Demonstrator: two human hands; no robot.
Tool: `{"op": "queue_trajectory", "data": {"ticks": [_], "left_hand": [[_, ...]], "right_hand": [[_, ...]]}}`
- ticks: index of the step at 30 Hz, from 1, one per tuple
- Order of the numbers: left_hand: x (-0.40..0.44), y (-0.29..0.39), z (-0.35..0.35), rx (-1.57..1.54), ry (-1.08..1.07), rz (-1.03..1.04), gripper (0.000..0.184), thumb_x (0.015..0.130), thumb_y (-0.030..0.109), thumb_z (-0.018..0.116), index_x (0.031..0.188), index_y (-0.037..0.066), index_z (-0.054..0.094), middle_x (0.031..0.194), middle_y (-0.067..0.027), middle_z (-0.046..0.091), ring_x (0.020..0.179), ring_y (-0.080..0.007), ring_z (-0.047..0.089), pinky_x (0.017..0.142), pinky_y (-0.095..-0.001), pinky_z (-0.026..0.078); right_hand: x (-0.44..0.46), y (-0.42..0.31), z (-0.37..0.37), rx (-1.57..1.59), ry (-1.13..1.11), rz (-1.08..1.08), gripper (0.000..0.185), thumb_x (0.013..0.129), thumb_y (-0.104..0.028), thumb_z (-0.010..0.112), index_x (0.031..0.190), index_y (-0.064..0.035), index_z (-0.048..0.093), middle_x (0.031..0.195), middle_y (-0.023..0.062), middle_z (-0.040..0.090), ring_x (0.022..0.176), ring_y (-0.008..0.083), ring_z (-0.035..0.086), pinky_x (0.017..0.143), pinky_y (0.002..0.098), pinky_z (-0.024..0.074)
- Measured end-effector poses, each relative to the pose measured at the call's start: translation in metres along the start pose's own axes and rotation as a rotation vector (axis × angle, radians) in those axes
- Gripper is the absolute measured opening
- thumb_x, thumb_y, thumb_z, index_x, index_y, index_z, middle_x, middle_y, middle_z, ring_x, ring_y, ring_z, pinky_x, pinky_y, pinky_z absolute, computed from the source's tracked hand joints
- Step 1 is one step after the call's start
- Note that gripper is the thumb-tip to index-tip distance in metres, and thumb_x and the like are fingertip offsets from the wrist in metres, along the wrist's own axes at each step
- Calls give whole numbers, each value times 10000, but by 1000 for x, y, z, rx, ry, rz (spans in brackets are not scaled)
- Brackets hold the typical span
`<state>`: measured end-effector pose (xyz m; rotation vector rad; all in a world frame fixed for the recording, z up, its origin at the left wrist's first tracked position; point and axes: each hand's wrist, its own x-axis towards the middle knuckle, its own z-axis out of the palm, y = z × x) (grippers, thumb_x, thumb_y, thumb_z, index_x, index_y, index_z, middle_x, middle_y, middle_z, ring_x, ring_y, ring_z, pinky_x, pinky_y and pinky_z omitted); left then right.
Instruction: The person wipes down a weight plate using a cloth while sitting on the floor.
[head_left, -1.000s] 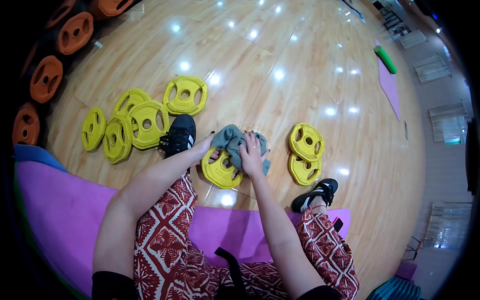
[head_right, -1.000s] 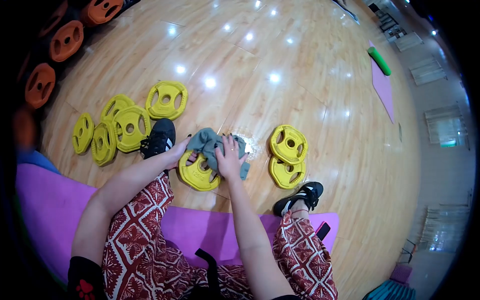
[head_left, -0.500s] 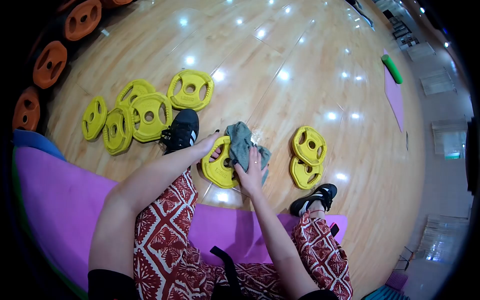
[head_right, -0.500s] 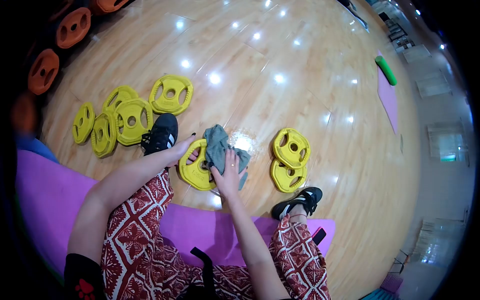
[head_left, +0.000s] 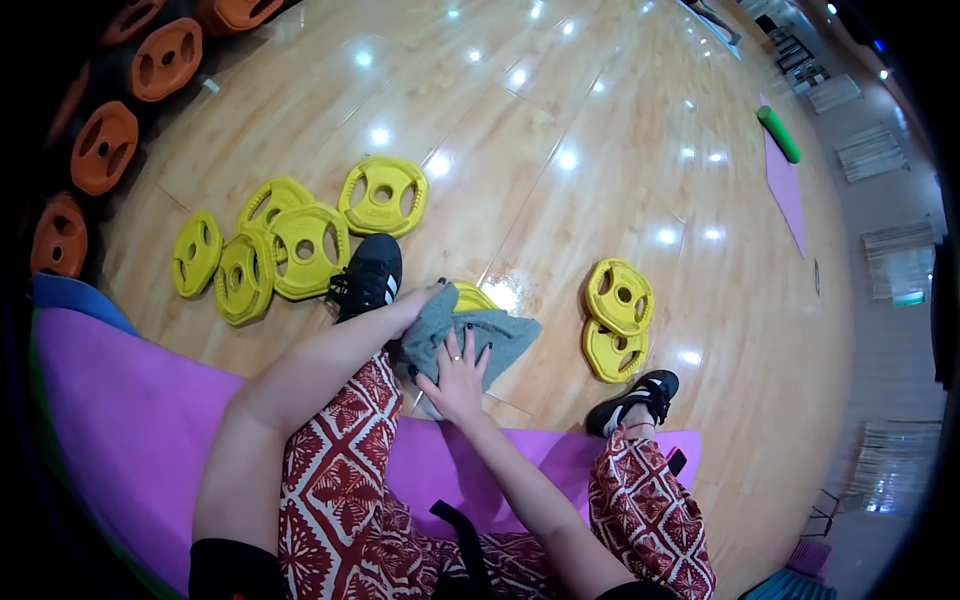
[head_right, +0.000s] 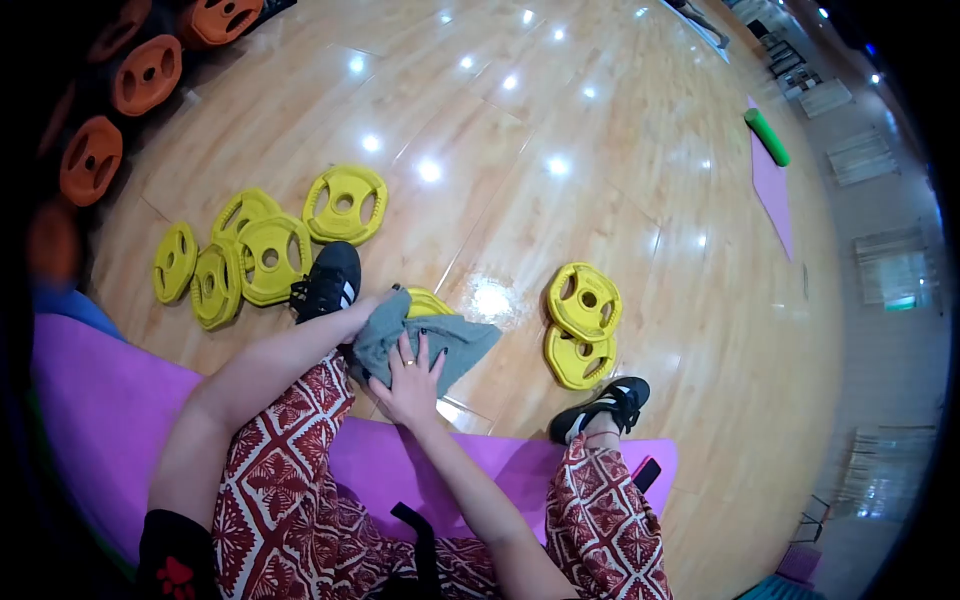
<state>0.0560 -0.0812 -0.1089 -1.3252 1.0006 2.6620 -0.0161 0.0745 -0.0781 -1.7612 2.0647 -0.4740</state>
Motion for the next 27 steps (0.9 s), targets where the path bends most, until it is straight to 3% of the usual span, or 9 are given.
{"op": "queue_trajectory", "data": {"ticks": [5,7,15,18,19,20,21,22,27], "left_hand": [[12,-2,-6,4,55,19,514,890,485,300,1089,70,532,956,-72,606,835,-168,576,760,-300,459],[22,-7,-12,236,146,9,518,896,469,290,1084,53,536,988,-77,602,856,-171,577,788,-298,449],[2,5,4,337,211,85,522,905,437,242,1120,53,522,1079,-88,574,951,-172,558,812,-303,440],[-11,13,14,171,158,90,551,898,464,224,1103,50,523,992,-80,583,886,-181,566,771,-308,458],[-19,18,19,190,175,34,555,893,482,220,1052,48,527,915,-71,564,831,-182,561,739,-309,464],[-24,21,21,208,193,-20,564,888,500,215,1002,46,530,838,-62,545,776,-183,556,707,-310,470],[-11,11,11,170,130,18,548,877,529,223,888,56,500,745,-47,476,693,-180,528,650,-307,469],[-10,11,10,194,154,-1,528,873,538,235,829,73,482,757,-53,487,687,-180,531,638,-303,465],[-20,14,18,187,187,-32,544,876,536,236,820,56,486,765,-86,518,691,-208,531,645,-322,463]], "right_hand": [[8,12,15,-65,116,-29,535,709,-359,540,1120,-16,505,1331,112,329,1266,347,197,969,609,112],[12,16,12,5,91,1,531,710,-286,501,1140,24,460,1280,162,371,1258,363,208,984,590,86],[31,35,-6,-19,72,44,553,733,-252,475,1224,-13,389,1314,116,350,1270,302,215,1016,541,60],[38,47,-8,-33,104,56,574,748,-269,470,1253,-24,351,1342,107,310,1274,298,206,1019,536,59],[42,57,-4,-21,172,64,546,776,-305,467,1251,-48,389,1372,56,280,1279,267,203,1005,560,85],[46,69,-4,-19,174,61,546,776,-305,467,1251,-48,389,1372,56,280,1279,267,203,1005,560,85],[51,82,-7,-53,189,192,531,811,-302,429,1268,-42,351,1382,67,254,1283,267,193,1009,551,74],[55,92,-11,-86,202,321,517,846,-298,392,1285,-37,313,1392,77,229,1286,267,182,1014,542,63],[49,117,-15,-248,128,396,507,872,-305,354,1300,-41,297,1413,76,176,1297,268,154,1004,561,54]]}}
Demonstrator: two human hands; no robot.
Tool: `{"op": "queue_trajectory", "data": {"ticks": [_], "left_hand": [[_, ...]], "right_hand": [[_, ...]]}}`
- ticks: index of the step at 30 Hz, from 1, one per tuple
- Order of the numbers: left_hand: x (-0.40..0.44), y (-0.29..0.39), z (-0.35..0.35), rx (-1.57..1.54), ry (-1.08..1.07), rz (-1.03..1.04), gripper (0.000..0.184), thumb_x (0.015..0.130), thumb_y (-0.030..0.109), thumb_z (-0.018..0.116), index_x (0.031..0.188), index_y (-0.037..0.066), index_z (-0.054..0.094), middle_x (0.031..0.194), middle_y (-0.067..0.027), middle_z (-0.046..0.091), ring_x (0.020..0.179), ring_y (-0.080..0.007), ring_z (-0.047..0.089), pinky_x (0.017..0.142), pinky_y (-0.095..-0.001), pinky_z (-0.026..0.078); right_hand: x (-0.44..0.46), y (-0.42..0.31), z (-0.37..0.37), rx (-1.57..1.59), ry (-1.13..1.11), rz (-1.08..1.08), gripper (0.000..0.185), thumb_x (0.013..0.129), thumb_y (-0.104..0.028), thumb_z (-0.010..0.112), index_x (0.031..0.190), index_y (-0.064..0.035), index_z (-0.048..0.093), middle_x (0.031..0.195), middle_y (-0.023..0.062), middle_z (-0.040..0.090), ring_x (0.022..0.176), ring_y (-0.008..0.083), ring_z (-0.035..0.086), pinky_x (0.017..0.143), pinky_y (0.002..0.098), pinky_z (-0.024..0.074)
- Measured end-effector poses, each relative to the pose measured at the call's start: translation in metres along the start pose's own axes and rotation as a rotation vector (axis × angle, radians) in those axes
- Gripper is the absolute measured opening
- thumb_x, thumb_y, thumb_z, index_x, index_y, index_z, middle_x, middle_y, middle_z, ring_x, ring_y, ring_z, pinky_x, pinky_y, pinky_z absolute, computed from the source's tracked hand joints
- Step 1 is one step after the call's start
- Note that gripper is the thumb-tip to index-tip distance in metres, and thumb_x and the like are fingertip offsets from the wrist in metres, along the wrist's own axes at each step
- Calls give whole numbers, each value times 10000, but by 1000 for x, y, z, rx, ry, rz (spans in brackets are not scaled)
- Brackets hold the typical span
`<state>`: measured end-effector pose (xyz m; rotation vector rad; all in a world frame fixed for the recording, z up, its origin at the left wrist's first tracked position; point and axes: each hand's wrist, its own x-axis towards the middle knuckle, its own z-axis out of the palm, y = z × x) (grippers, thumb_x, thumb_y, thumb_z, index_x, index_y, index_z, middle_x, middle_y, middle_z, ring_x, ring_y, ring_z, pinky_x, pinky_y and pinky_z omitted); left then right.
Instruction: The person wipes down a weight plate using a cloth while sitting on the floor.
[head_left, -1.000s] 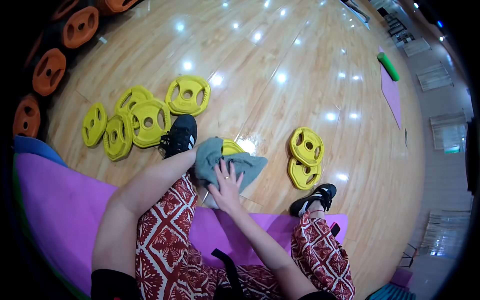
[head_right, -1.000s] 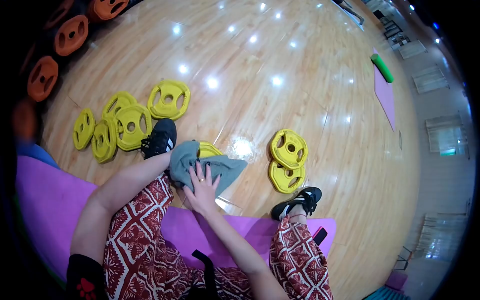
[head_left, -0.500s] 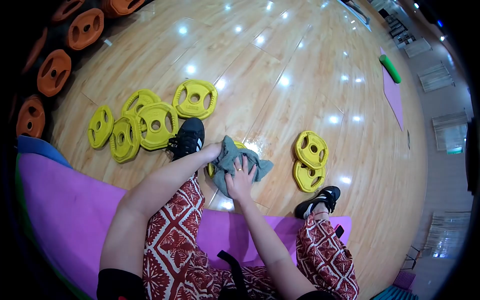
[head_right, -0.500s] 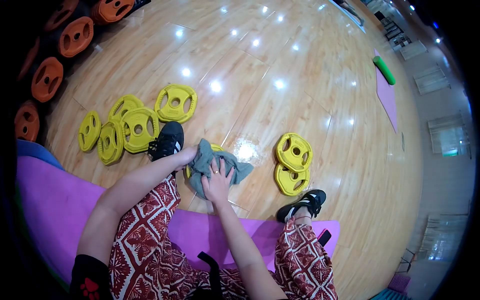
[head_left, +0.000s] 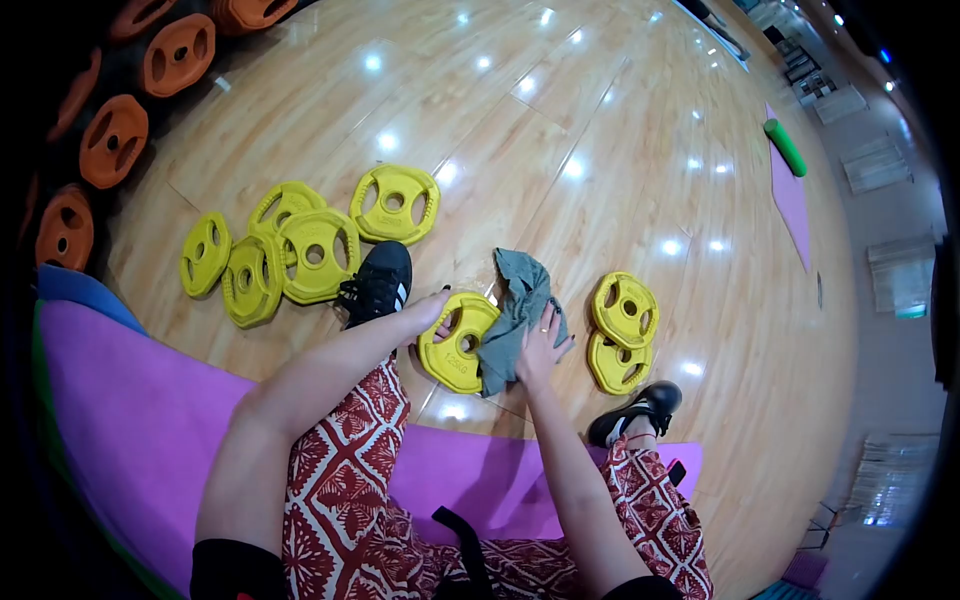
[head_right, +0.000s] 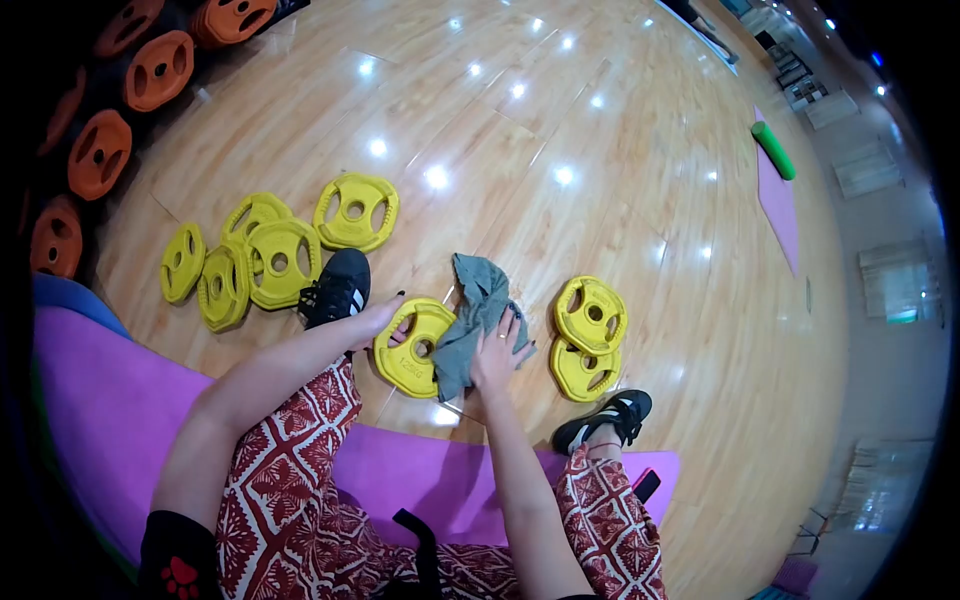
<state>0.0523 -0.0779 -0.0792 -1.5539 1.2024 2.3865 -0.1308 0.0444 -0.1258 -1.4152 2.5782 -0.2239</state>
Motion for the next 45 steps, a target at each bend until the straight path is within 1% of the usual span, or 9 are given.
{"op": "queue_trajectory", "data": {"ticks": [5,8,13,17,24,28,33,41,45], "left_hand": [[16,-11,-4,83,43,-1,561,876,539,230,851,41,487,809,-129,549,712,-230,541,673,-333,460],[9,-7,-1,153,92,33,569,881,529,216,866,30,488,838,-146,567,734,-238,551,676,-335,459],[16,-10,-2,129,93,44,633,875,544,223,921,-6,534,881,-163,577,780,-250,564,717,-356,451],[8,-1,-3,486,257,124,740,859,574,249,1114,-81,484,1051,-211,553,934,-263,562,798,-353,430],[9,-4,0,36,-18,26,554,885,516,239,893,51,540,713,-45,512,591,-141,478,554,-268,415],[27,-15,-8,104,21,0,537,881,523,233,814,67,508,694,-40,492,593,-140,475,561,-265,418],[26,-15,-8,141,20,22,532,877,526,243,772,58,472,721,-71,508,624,-170,485,593,-295,428],[20,-12,-5,217,43,49,548,873,493,266,833,-5,491,803,-142,559,715,-233,559,658,-343,453],[15,-8,-5,319,61,63,610,857,527,289,894,-45,499,896,-204,578,750,-261,579,687,-348,464]], "right_hand": [[-35,-29,3,151,-78,-2,552,858,-322,369,1287,17,292,1401,154,172,1300,307,124,1001,566,26],[-55,-45,5,370,-58,0,632,836,-355,394,1225,132,288,1364,244,190,1286,366,112,996,572,18],[-90,-76,-11,325,-221,-192,627,819,-346,418,1235,106,292,1338,245,234,1270,405,119,992,578,49],[-84,-77,-1,286,-99,-221,627,789,-339,451,1271,33,302,1356,158,266,1272,366,157,999,564,66],[-52,-60,-3,302,-2,-199,633,757,-330,481,1296,-40,317,1388,76,250,1265,365,185,1008,547,66],[-43,-54,0,334,27,-212,622,756,-322,482,1298,-62,322,1387,75,252,1263,363,194,1012,540,80],[-12,-31,-4,260,-7,-205,615,756,-301,474,1319,-124,301,1390,62,252,1270,345,196,1017,537,83],[1,4,8,-57,22,-175,666,783,-466,409,1359,-195,210,1411,30,203,1289,328,171,983,598,69],[-37,-20,10,140,27,-147,747,741,-468,478,1344,-110,219,1407,63,202,1290,331,165,996,568,68]]}}
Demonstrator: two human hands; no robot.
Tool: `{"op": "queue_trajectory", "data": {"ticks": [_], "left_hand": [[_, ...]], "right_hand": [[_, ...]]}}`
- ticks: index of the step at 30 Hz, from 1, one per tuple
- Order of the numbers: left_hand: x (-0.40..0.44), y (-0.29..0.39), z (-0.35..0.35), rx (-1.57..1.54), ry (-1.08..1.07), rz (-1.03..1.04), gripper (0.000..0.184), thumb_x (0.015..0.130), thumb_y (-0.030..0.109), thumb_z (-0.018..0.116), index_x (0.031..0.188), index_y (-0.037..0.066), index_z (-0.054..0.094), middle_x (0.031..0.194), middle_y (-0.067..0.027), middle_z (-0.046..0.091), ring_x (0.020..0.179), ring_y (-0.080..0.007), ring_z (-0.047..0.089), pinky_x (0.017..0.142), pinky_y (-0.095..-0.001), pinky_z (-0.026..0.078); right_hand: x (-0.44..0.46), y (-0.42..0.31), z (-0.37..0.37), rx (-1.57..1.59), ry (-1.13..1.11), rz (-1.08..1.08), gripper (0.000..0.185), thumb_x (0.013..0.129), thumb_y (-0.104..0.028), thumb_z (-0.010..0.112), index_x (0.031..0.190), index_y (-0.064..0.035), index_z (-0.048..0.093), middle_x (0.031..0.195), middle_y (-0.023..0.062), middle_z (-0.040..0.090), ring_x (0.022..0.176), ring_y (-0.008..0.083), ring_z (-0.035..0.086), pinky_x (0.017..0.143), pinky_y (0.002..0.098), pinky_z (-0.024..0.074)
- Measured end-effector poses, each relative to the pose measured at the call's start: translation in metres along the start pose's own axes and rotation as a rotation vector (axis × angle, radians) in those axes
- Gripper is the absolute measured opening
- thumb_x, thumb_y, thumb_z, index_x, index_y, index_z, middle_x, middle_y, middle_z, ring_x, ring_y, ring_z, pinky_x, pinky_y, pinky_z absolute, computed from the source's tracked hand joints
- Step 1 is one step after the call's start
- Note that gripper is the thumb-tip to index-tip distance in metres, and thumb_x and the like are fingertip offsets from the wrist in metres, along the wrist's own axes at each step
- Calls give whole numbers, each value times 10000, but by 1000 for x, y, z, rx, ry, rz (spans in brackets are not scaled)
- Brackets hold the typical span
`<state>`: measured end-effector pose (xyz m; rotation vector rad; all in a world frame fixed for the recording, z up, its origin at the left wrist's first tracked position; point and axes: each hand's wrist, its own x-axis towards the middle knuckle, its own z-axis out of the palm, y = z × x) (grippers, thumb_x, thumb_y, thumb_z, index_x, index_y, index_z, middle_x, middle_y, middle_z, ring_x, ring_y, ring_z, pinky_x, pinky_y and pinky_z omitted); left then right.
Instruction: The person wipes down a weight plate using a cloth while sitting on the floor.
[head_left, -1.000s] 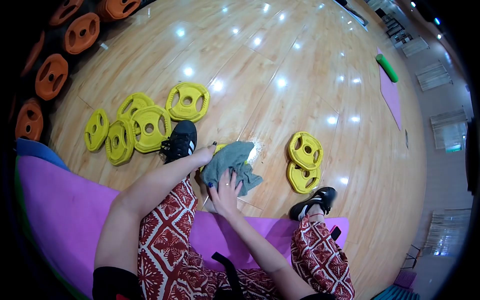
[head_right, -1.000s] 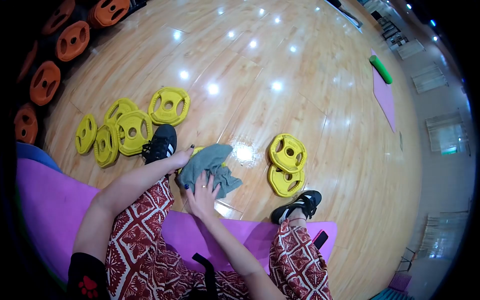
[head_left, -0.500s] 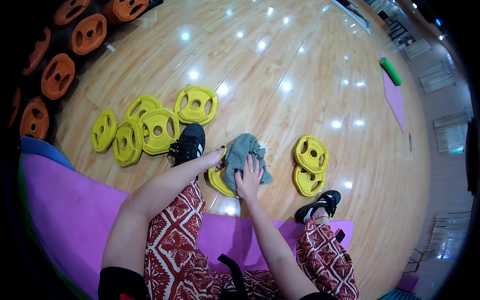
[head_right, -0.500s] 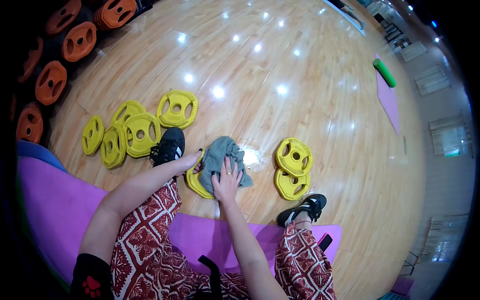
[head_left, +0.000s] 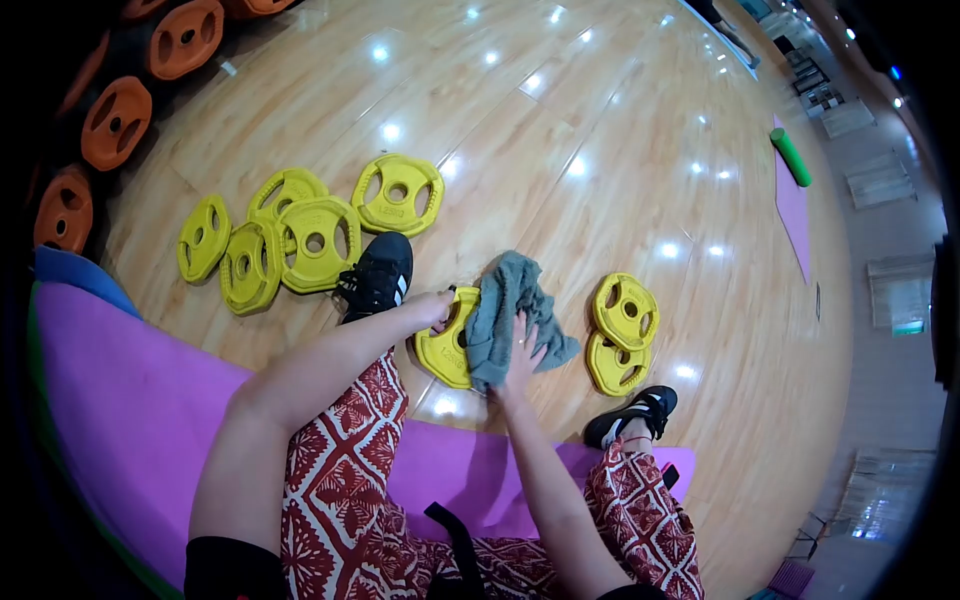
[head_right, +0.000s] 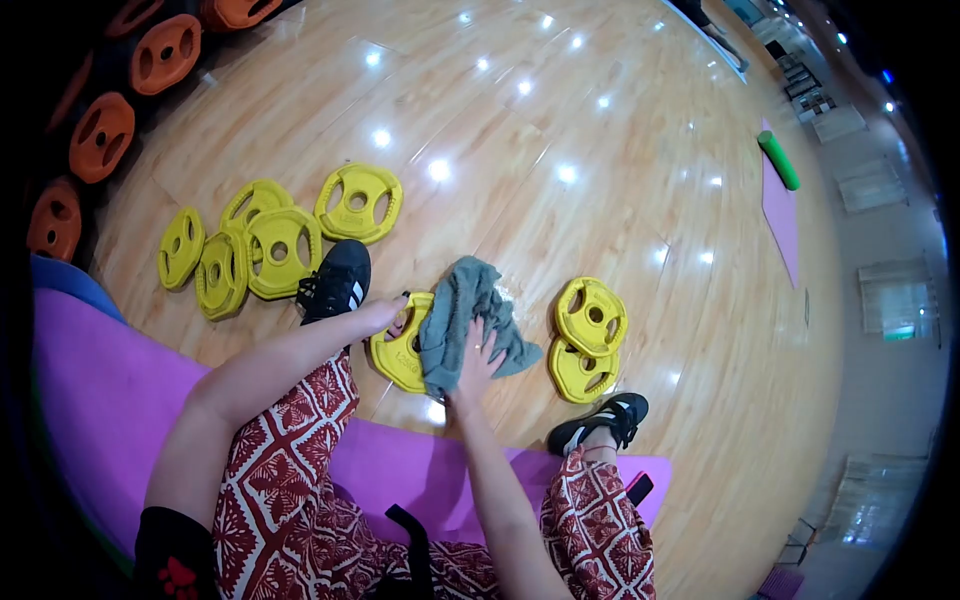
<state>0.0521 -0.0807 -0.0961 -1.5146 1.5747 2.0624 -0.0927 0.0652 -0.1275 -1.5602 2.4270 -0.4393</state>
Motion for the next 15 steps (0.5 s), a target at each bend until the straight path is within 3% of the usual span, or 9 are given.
{"op": "queue_trajectory", "data": {"ticks": [2,5,6,10,11,15], "left_hand": [[7,-5,-1,22,0,8,657,861,525,279,951,-88,496,905,-212,579,779,-275,586,704,-353,466],[4,-2,0,18,11,27,657,878,500,265,971,-109,492,908,-221,577,797,-284,585,715,-360,468],[9,-6,2,-3,69,28,524,884,429,270,786,-7,543,734,-115,578,643,-230,591,612,-345,462],[22,-14,0,44,75,39,543,880,466,295,873,-19,539,779,-115,563,661,-215,555,606,-330,452],[22,-14,-3,31,42,25,541,883,477,312,939,-20,519,822,-108,541,682,-200,523,603,-312,447],[37,-24,-5,38,39,27,469,889,460,308,904,42,521,801,-57,528,658,-157,506,573,-289,438]], "right_hand": [[-13,-20,-2,36,-8,86,809,718,-428,534,1333,-32,188,1395,126,200,1281,343,174,1000,555,90],[-35,-39,7,-56,-21,73,754,739,-352,526,1306,33,212,1387,174,184,1267,386,170,982,578,121],[-40,-47,6,-151,-75,75,726,750,-325,517,1299,48,221,1385,187,179,1263,400,165,976,585,129],[-47,-64,-5,65,-158,-39,664,810,-317,441,1290,80,209,1389,209,145,1268,427,113,990,580,71],[-38,-62,-8,56,-157,-33,659,809,-344,442,1290,57,238,1393,188,162,1270,416,122,995,571,73],[-3,-40,-10,40,-52,-122,616,776,-382,479,1277,-51,342,1381,96,250,1267,364,181,1003,555,92]]}}
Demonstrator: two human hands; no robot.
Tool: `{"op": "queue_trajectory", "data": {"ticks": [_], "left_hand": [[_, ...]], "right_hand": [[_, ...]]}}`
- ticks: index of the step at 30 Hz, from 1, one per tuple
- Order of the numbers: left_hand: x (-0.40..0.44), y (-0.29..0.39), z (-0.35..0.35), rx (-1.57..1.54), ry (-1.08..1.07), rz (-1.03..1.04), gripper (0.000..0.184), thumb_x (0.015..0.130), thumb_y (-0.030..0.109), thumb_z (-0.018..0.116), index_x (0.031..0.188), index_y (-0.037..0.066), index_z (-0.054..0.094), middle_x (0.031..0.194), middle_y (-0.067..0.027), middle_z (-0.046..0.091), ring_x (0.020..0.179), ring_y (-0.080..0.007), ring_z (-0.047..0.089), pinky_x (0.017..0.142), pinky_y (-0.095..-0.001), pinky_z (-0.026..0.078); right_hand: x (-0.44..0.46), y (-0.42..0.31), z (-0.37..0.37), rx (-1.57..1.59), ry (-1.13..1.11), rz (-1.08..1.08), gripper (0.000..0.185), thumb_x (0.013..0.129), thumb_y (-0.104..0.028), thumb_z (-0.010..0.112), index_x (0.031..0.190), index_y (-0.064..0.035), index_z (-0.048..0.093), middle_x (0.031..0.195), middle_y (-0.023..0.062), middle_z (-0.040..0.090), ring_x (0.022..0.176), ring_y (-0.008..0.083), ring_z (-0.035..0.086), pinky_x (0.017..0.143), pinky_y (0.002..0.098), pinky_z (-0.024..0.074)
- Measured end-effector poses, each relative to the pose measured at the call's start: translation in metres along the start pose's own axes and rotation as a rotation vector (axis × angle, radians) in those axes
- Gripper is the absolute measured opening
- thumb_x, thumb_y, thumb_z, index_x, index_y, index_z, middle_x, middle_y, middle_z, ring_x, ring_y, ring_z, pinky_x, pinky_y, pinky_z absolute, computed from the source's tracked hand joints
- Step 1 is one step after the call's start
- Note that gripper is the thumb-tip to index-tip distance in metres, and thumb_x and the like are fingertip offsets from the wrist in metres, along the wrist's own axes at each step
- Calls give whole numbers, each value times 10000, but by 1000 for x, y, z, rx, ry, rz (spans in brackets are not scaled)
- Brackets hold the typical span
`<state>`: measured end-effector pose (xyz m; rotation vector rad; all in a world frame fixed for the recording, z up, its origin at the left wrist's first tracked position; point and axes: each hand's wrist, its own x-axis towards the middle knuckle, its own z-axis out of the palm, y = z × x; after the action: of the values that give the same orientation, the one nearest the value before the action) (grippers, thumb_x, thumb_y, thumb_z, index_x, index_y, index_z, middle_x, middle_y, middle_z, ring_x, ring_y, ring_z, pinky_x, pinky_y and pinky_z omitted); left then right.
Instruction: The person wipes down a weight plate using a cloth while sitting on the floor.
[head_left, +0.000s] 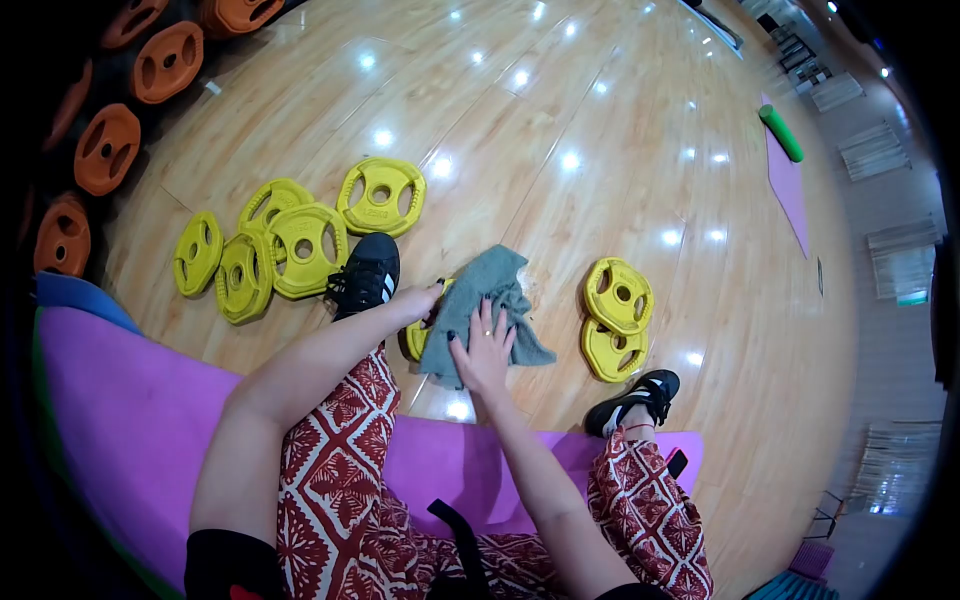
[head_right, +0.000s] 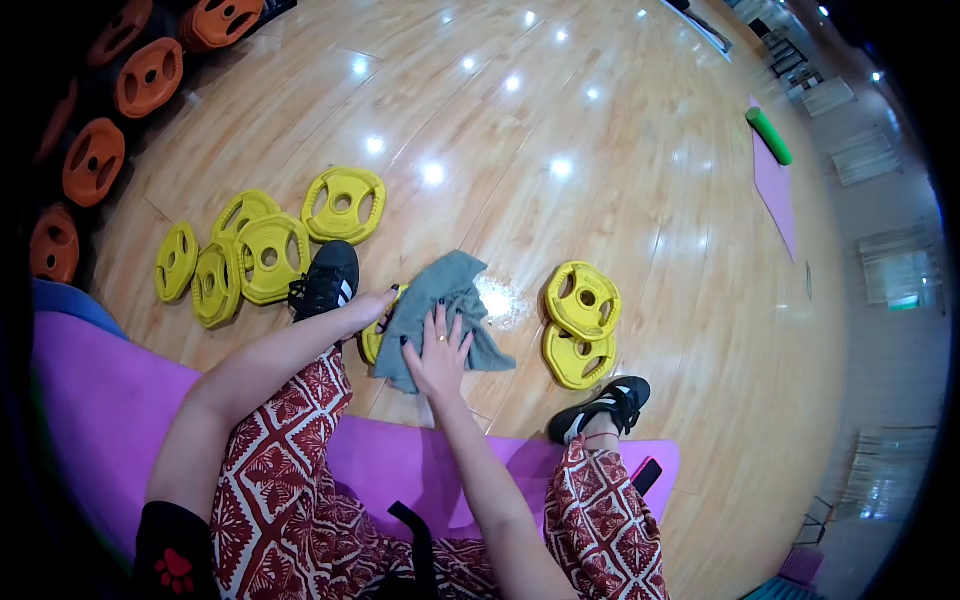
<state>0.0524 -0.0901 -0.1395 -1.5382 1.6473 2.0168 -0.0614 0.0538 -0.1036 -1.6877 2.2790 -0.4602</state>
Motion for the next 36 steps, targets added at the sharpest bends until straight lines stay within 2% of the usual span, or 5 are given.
{"op": "queue_trajectory", "data": {"ticks": [7,17,27,32,36], "left_hand": [[-18,10,4,-186,-35,-15,490,894,453,274,914,29,519,809,-88,547,674,-183,548,611,-301,463],[-25,13,4,-265,-125,-42,548,875,537,206,892,107,545,715,-27,534,617,-136,511,573,-269,430],[-25,16,7,-335,-127,-33,529,879,533,211,861,116,536,675,-1,518,564,-114,471,536,-254,405],[-16,10,8,-326,-140,26,498,883,508,244,851,101,528,638,-13,497,492,-113,440,460,-239,379],[-3,2,6,-161,-89,20,490,878,510,267,824,91,515,626,-6,470,493,-108,423,456,-244,370]], "right_hand": [[38,28,-1,41,-21,94,573,787,-362,489,1302,-171,328,1381,50,262,1265,328,216,997,562,132],[-41,-20,-3,137,-69,60,603,802,-241,415,1280,81,239,1384,196,185,1255,440,130,1004,541,112],[-56,29,-21,-160,-125,-165,533,797,-260,456,1281,-70,335,1339,106,325,1236,341,259,992,549,149],[-48,28,-18,-57,182,-173,262,721,-135,555,977,-83,538,1073,71,508,1029,276,417,951,493,230],[-31,21,-37,112,332,55,314,691,-137,560,989,-52,509,1018,138,492,1005,282,422,893,406,273]]}}
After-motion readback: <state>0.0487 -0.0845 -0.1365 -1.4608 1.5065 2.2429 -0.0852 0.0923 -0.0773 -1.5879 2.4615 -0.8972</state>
